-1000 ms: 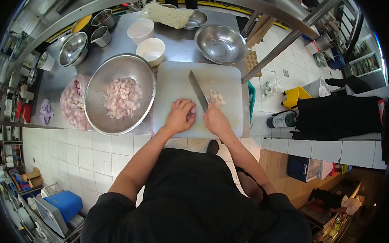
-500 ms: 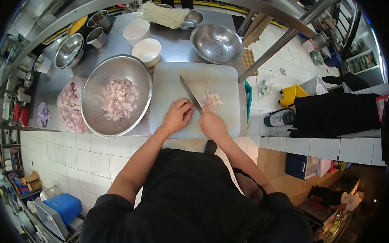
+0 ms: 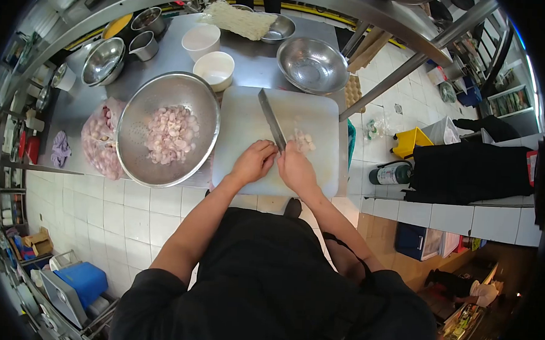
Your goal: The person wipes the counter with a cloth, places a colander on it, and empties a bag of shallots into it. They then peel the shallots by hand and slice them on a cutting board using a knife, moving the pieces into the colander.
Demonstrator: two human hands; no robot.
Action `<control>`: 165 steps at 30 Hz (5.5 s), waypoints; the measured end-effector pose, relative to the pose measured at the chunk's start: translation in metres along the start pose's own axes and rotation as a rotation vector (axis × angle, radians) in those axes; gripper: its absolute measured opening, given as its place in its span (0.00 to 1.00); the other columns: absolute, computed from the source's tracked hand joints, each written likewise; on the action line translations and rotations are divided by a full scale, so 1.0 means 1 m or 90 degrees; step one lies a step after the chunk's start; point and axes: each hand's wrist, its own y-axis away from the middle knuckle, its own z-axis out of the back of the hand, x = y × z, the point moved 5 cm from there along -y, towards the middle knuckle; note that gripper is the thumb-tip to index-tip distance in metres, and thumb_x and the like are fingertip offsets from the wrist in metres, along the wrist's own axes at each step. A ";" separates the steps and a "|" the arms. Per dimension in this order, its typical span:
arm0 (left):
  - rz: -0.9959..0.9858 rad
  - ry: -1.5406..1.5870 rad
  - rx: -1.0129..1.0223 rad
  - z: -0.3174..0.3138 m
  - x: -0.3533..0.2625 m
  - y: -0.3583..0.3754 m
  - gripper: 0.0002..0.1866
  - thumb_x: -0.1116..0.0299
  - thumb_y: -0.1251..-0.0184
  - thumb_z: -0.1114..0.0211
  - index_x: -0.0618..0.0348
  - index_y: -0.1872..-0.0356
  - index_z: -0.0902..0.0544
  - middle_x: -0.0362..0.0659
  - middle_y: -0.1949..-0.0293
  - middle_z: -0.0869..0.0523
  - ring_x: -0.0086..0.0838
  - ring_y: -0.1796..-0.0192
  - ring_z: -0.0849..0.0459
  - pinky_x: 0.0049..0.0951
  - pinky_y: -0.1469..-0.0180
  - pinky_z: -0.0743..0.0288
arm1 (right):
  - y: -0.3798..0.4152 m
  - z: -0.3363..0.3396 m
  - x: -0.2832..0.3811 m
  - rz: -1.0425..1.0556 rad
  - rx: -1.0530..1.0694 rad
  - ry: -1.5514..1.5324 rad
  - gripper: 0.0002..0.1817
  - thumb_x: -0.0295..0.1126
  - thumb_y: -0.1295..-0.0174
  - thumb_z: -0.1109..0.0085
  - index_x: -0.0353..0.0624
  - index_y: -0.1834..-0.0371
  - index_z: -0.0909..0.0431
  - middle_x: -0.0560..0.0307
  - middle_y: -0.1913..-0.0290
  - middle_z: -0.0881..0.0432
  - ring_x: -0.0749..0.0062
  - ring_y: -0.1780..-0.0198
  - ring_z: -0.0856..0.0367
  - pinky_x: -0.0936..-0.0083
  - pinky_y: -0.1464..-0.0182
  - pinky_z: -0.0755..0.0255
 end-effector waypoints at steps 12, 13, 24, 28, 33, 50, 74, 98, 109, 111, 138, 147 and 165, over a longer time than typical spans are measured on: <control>0.017 0.003 0.024 0.001 0.001 0.001 0.09 0.77 0.39 0.37 0.61 0.57 0.20 0.48 0.55 0.18 0.46 0.50 0.19 0.40 0.49 0.23 | -0.005 0.000 0.003 -0.010 0.090 0.043 0.13 0.32 0.34 0.48 0.34 0.54 0.31 0.30 0.62 0.18 0.35 0.59 0.16 0.46 0.59 0.23; 0.012 0.002 0.024 0.001 0.001 0.001 0.10 0.77 0.39 0.37 0.61 0.57 0.20 0.48 0.55 0.18 0.46 0.50 0.19 0.40 0.49 0.23 | -0.002 -0.004 0.003 -0.005 0.079 0.030 0.12 0.32 0.33 0.48 0.34 0.53 0.31 0.30 0.62 0.18 0.35 0.59 0.16 0.45 0.58 0.23; 0.010 -0.005 0.033 0.000 -0.001 0.005 0.10 0.78 0.40 0.37 0.60 0.57 0.20 0.48 0.56 0.18 0.46 0.51 0.19 0.40 0.50 0.23 | -0.006 -0.008 -0.003 0.016 0.101 0.026 0.12 0.32 0.34 0.48 0.34 0.55 0.32 0.31 0.67 0.17 0.34 0.61 0.17 0.43 0.59 0.24; -0.006 -0.008 -0.004 0.002 -0.003 0.005 0.10 0.78 0.41 0.36 0.61 0.58 0.19 0.48 0.56 0.18 0.45 0.52 0.19 0.40 0.51 0.22 | -0.005 -0.006 0.002 0.029 0.061 0.004 0.12 0.32 0.33 0.48 0.33 0.55 0.33 0.31 0.67 0.17 0.34 0.62 0.17 0.43 0.59 0.25; 0.004 -0.010 -0.003 0.004 -0.002 0.009 0.10 0.77 0.41 0.36 0.60 0.57 0.19 0.48 0.56 0.18 0.46 0.51 0.18 0.39 0.50 0.22 | -0.001 -0.001 0.006 -0.016 0.083 -0.015 0.13 0.32 0.33 0.49 0.33 0.55 0.33 0.31 0.65 0.17 0.34 0.61 0.17 0.44 0.57 0.25; 0.003 -0.035 0.008 0.002 -0.002 0.009 0.10 0.78 0.41 0.37 0.60 0.57 0.19 0.48 0.53 0.17 0.46 0.50 0.18 0.39 0.51 0.21 | 0.002 0.002 0.004 -0.019 0.128 -0.003 0.12 0.31 0.32 0.50 0.31 0.54 0.33 0.27 0.63 0.19 0.32 0.58 0.19 0.43 0.56 0.27; 0.004 -0.060 -0.026 0.001 -0.005 0.010 0.09 0.77 0.40 0.36 0.59 0.58 0.18 0.45 0.55 0.16 0.41 0.51 0.17 0.38 0.53 0.19 | 0.071 0.028 -0.011 -0.068 0.183 0.054 0.12 0.30 0.35 0.50 0.32 0.55 0.34 0.29 0.69 0.18 0.31 0.65 0.18 0.40 0.59 0.27; -0.005 -0.055 -0.038 0.000 -0.005 0.010 0.09 0.78 0.40 0.37 0.59 0.58 0.17 0.46 0.56 0.16 0.43 0.52 0.18 0.38 0.51 0.21 | 0.057 0.011 -0.036 -0.034 0.171 -0.031 0.12 0.30 0.34 0.51 0.33 0.54 0.33 0.27 0.69 0.18 0.30 0.64 0.18 0.39 0.58 0.27; -0.009 -0.121 -0.004 0.003 -0.025 0.009 0.10 0.75 0.39 0.38 0.60 0.57 0.18 0.45 0.57 0.18 0.43 0.51 0.21 0.42 0.47 0.28 | 0.063 0.025 -0.038 -0.079 0.130 0.059 0.12 0.30 0.36 0.49 0.33 0.54 0.33 0.30 0.70 0.18 0.32 0.64 0.17 0.41 0.60 0.26; -0.024 -0.184 0.030 -0.001 -0.026 0.012 0.10 0.74 0.39 0.38 0.59 0.56 0.18 0.45 0.55 0.18 0.43 0.49 0.22 0.43 0.45 0.29 | 0.065 0.026 -0.034 -0.072 0.128 0.065 0.12 0.29 0.36 0.49 0.34 0.55 0.33 0.31 0.71 0.18 0.33 0.65 0.17 0.41 0.60 0.26; -0.053 -0.202 0.066 -0.009 0.000 -0.002 0.07 0.69 0.37 0.36 0.54 0.59 0.17 0.37 0.60 0.16 0.34 0.51 0.23 0.39 0.46 0.34 | 0.066 0.016 -0.030 -0.067 0.119 0.015 0.12 0.30 0.35 0.49 0.31 0.57 0.34 0.28 0.70 0.18 0.30 0.65 0.18 0.41 0.59 0.26; 0.054 -0.176 0.106 -0.012 0.002 -0.010 0.08 0.71 0.35 0.38 0.51 0.57 0.15 0.39 0.56 0.18 0.37 0.49 0.23 0.39 0.45 0.34 | 0.063 0.023 -0.057 -0.067 0.097 -0.055 0.13 0.31 0.36 0.49 0.31 0.56 0.33 0.28 0.70 0.19 0.30 0.64 0.19 0.41 0.57 0.28; 0.017 -0.138 0.044 -0.009 0.006 -0.003 0.08 0.72 0.41 0.35 0.52 0.61 0.15 0.36 0.60 0.15 0.33 0.50 0.21 0.38 0.46 0.34 | 0.073 0.025 -0.019 -0.041 0.142 0.127 0.11 0.28 0.38 0.50 0.33 0.56 0.33 0.34 0.74 0.17 0.37 0.69 0.16 0.45 0.65 0.23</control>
